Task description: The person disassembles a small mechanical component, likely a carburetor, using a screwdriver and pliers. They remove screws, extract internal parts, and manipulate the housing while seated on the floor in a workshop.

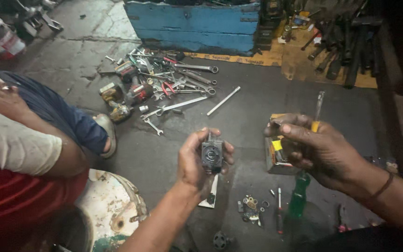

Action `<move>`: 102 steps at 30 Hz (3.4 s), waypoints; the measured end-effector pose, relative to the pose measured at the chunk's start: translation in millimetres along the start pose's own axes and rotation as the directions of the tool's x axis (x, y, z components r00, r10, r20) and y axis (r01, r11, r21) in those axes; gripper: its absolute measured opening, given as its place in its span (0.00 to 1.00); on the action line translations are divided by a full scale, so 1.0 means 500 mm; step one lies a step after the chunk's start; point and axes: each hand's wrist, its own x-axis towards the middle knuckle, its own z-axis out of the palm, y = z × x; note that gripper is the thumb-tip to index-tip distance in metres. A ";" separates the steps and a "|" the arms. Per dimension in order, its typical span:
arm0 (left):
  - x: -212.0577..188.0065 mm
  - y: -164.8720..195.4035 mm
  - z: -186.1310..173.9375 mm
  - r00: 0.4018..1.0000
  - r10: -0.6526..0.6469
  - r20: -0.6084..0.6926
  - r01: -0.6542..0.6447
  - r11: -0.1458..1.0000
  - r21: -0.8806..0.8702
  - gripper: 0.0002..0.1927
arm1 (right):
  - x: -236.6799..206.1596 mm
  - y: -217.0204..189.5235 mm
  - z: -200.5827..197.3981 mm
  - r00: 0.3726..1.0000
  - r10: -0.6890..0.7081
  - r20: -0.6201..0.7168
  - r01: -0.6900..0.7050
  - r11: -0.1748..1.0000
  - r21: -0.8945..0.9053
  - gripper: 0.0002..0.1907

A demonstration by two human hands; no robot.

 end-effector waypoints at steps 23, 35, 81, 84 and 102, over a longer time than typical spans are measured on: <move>-0.016 0.010 0.008 1.000 0.008 0.005 -0.009 0.996 0.089 0.25 | -0.032 0.021 0.031 0.982 -0.062 0.179 0.185 0.498 -0.847 0.22; -0.005 0.009 -0.004 0.993 -0.062 0.096 0.065 0.998 -0.026 0.26 | -0.015 0.041 0.013 0.780 -0.340 0.525 0.625 0.387 -0.678 0.23; -0.017 -0.016 0.003 0.988 -0.044 0.151 0.042 0.999 0.020 0.19 | -0.036 0.022 0.030 0.793 -0.401 0.459 0.605 0.424 -0.674 0.24; -0.016 -0.017 0.004 0.989 -0.049 0.143 0.049 0.999 0.004 0.23 | -0.034 0.028 0.031 0.761 -0.443 0.473 0.637 0.380 -0.671 0.23; -0.015 -0.016 -0.002 0.985 -0.039 0.166 0.043 0.999 -0.022 0.21 | -0.024 0.026 0.024 0.751 -0.491 0.441 0.655 0.469 -0.593 0.14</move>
